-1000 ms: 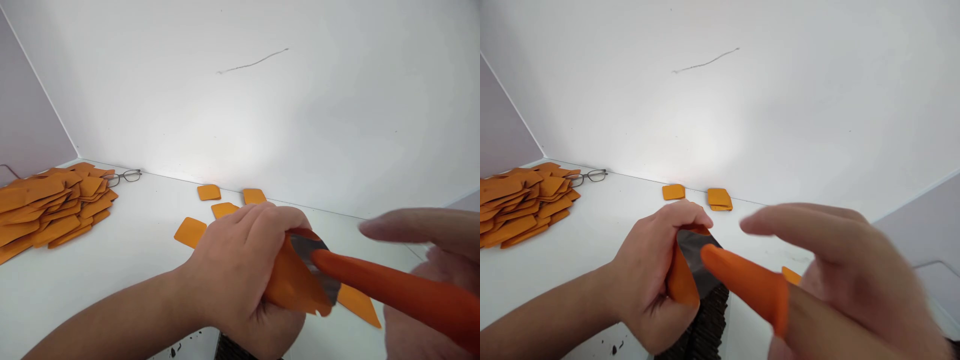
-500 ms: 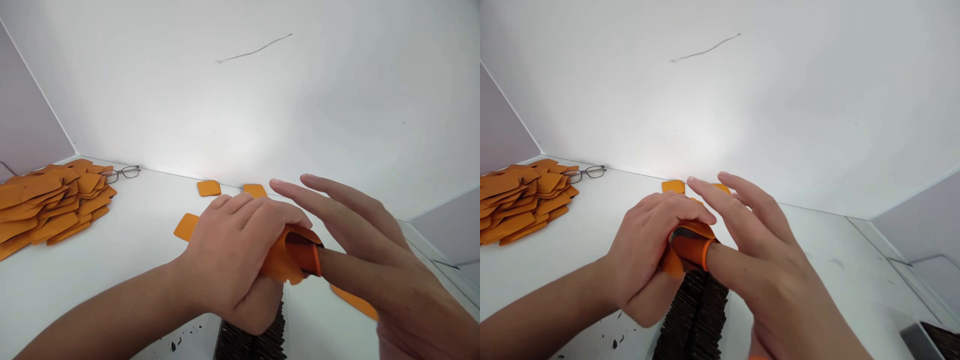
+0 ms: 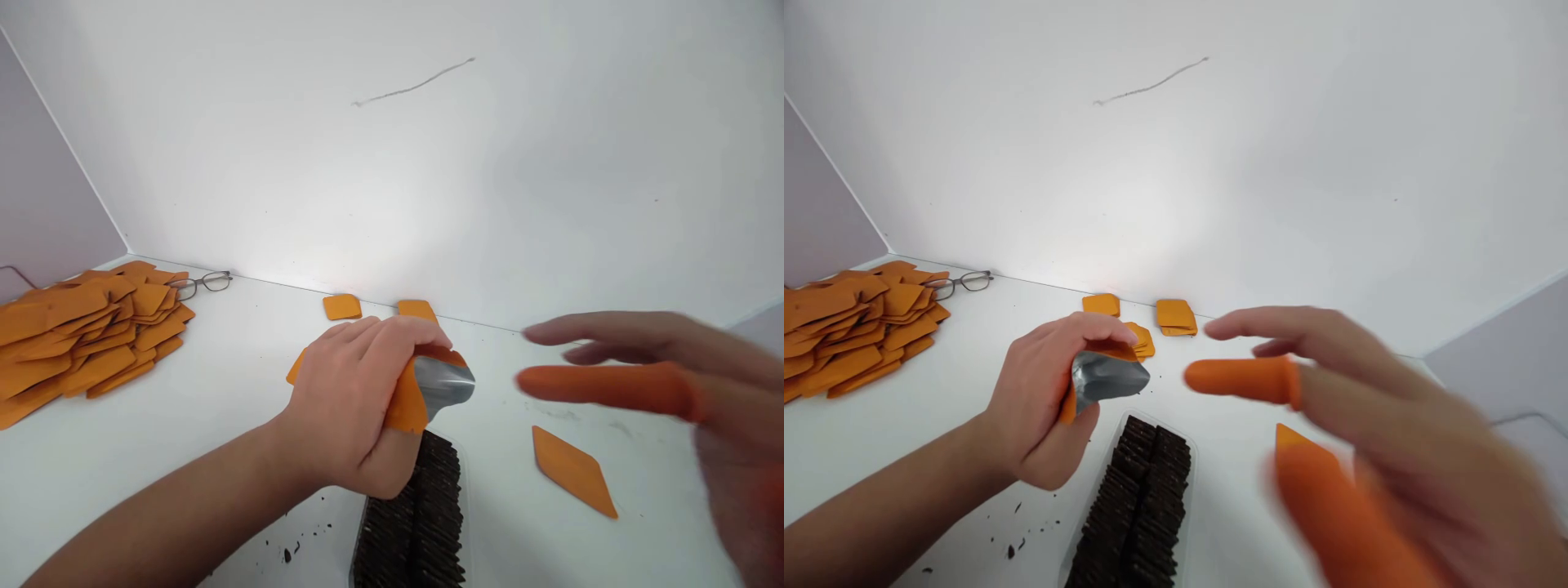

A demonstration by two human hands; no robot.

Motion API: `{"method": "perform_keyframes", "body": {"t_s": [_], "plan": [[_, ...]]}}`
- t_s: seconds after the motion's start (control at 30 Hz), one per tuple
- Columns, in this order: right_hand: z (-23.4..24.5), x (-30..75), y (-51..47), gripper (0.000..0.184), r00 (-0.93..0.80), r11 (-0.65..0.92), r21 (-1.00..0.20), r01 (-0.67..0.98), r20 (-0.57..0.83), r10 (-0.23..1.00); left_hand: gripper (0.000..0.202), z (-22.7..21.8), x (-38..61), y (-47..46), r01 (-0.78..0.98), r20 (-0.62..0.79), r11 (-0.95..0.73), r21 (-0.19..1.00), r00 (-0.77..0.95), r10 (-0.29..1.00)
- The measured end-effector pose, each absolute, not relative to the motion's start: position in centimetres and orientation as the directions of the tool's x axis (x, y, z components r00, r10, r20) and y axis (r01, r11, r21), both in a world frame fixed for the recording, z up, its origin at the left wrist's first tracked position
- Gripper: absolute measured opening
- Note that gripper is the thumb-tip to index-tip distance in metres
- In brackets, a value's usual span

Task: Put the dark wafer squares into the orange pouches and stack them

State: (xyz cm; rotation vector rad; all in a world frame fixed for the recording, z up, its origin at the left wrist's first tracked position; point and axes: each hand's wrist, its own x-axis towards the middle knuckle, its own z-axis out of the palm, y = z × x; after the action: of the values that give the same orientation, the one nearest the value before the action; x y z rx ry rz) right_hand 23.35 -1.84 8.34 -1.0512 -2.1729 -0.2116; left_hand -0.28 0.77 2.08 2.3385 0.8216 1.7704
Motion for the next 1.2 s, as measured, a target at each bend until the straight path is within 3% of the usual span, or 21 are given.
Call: {"method": "perform_keyframes", "body": {"t_s": [0.03,0.07,0.17,0.27,0.47,0.7,0.83,1.1,1.2], "plan": [[8.3,22.2,-2.2,0.025,-0.517,0.749,-0.126,0.65,0.649,0.558,0.042,1.9,-0.4,0.7,0.366,0.866,-0.85,0.379,0.183,0.465],[8.2,21.0,-2.6,0.027,-0.595,0.817,-0.085,0.57,0.643,0.482,0.041,1.8,-0.6,0.7,0.376,0.867,-0.849,0.372,0.185,0.462],[7.6,18.3,-2.8,0.035,-0.673,0.856,-0.018,0.517,0.609,0.42,0.041,1.5,-1.4,0.8,0.39,0.864,-0.842,0.372,0.186,0.468],[6.8,17.5,-2.3,0.041,-0.672,0.846,0.027,0.532,0.622,0.402,0.043,1.7,-2.1,0.9,0.421,0.853,-0.82,0.387,0.174,0.492],[6.3,18.0,-1.9,0.015,-0.626,0.803,0.052,0.594,0.656,0.421,0.036,2.1,-2.2,0.9,0.505,0.878,-0.807,0.307,0.178,0.445],[6.3,17.8,-1.9,0.027,-0.641,0.768,0.107,0.631,0.629,0.439,0.032,2.2,-1.8,0.7,0.435,0.874,-0.832,0.344,0.177,0.453],[6.1,17.7,-1.6,0.029,-0.739,0.818,0.18,0.547,0.562,0.371,0.031,2.2,-1.8,0.6,0.442,0.886,-0.847,0.296,0.204,0.416],[5.8,17.0,-2.1,0.035,-0.69,0.822,0.078,0.564,0.591,0.418,0.027,1.9,-1.8,1.1,0.446,0.881,-0.873,0.197,0.311,0.357],[5.4,16.7,-2.6,0.033,-0.688,0.828,0.036,0.56,0.577,0.44,0.027,1.8,-1.8,1.2,0.355,0.878,-0.904,0.238,0.32,0.356]]}}
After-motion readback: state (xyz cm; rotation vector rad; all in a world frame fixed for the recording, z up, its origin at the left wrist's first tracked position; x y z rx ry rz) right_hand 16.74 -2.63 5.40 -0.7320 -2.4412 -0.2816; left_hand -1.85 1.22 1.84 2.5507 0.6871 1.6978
